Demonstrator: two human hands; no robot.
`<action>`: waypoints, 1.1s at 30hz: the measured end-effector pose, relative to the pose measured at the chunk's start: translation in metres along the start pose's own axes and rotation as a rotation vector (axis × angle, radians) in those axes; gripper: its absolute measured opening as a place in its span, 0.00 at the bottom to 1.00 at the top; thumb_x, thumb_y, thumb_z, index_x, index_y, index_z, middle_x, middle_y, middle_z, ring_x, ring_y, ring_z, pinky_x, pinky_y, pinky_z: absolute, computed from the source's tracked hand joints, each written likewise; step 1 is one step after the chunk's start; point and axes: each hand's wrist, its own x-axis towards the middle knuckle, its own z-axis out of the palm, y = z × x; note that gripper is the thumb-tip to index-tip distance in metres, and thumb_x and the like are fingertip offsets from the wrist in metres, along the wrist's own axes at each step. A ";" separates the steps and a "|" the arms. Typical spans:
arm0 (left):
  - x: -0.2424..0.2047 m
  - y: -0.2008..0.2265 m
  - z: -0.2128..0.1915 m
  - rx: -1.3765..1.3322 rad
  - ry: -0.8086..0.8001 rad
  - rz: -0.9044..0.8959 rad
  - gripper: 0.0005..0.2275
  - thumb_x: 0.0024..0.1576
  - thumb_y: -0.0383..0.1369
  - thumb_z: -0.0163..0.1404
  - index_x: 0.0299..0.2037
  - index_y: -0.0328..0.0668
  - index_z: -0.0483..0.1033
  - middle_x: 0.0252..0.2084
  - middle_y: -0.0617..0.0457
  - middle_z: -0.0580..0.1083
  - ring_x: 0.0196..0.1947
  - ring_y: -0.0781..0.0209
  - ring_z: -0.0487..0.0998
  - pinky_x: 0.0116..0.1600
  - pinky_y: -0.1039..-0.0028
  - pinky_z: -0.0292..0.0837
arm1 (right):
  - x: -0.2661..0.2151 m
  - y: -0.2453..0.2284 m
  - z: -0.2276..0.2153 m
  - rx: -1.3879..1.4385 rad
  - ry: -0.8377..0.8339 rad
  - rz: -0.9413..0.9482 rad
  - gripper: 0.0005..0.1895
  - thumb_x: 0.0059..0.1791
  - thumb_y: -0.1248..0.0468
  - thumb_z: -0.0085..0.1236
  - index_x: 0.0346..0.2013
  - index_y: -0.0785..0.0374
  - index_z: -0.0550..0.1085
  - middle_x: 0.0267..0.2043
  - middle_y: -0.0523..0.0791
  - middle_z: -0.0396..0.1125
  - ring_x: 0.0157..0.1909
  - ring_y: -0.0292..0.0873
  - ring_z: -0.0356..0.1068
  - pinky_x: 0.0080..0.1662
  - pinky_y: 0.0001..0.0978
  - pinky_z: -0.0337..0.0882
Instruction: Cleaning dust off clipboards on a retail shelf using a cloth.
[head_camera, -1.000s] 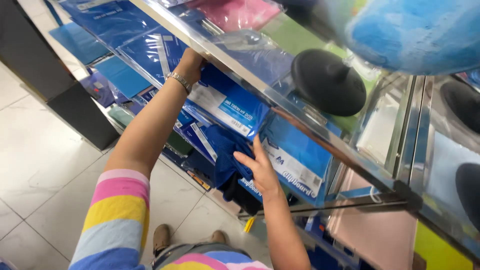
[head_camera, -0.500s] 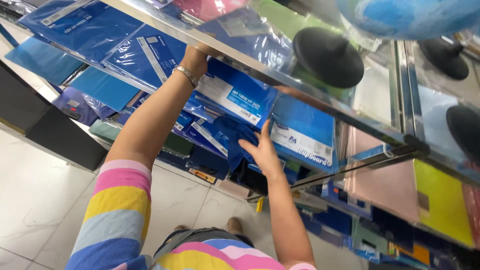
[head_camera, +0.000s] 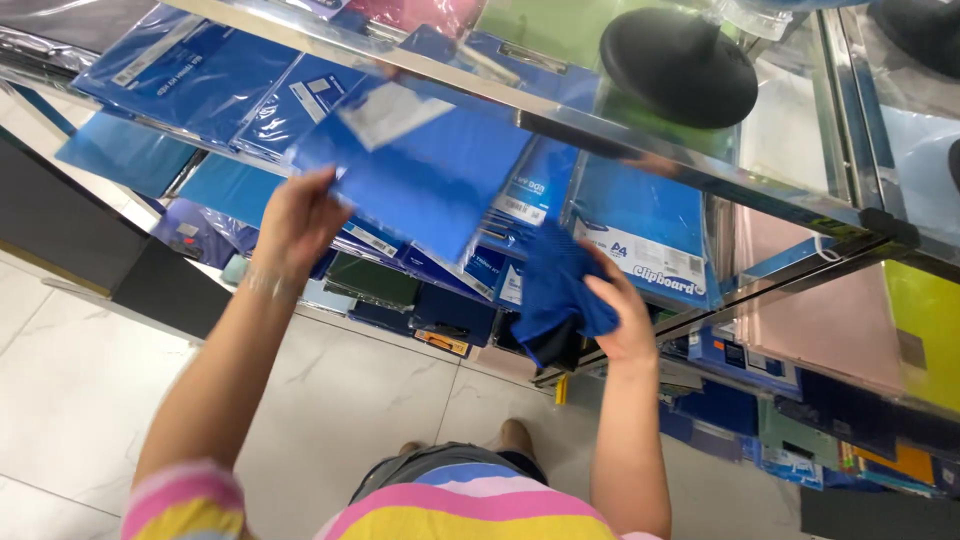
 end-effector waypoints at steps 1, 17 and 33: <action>-0.010 -0.008 -0.039 0.003 0.001 -0.002 0.03 0.60 0.24 0.49 0.39 0.36 0.75 0.37 0.48 0.78 0.37 0.56 0.81 0.47 0.62 0.79 | -0.005 0.001 -0.007 0.003 0.002 0.000 0.36 0.49 0.68 0.54 0.73 0.71 0.60 0.72 0.52 0.59 0.71 0.48 0.60 0.68 0.39 0.60; -0.245 -0.091 -0.152 -0.037 0.071 0.226 0.26 0.45 0.16 0.46 0.58 0.26 0.71 0.52 0.39 0.77 0.52 0.41 0.79 0.56 0.52 0.75 | -0.020 0.058 0.174 -1.219 -0.084 -0.682 0.30 0.54 0.58 0.56 0.69 0.64 0.64 0.65 0.55 0.60 0.67 0.58 0.57 0.65 0.54 0.59; -0.309 -0.127 -0.176 -0.006 0.113 0.357 0.26 0.45 0.15 0.48 0.58 0.24 0.70 0.51 0.40 0.77 0.52 0.42 0.77 0.57 0.51 0.72 | -0.001 0.073 0.287 -1.379 -0.468 -0.808 0.31 0.58 0.45 0.49 0.75 0.48 0.62 0.81 0.53 0.42 0.82 0.67 0.37 0.73 0.75 0.40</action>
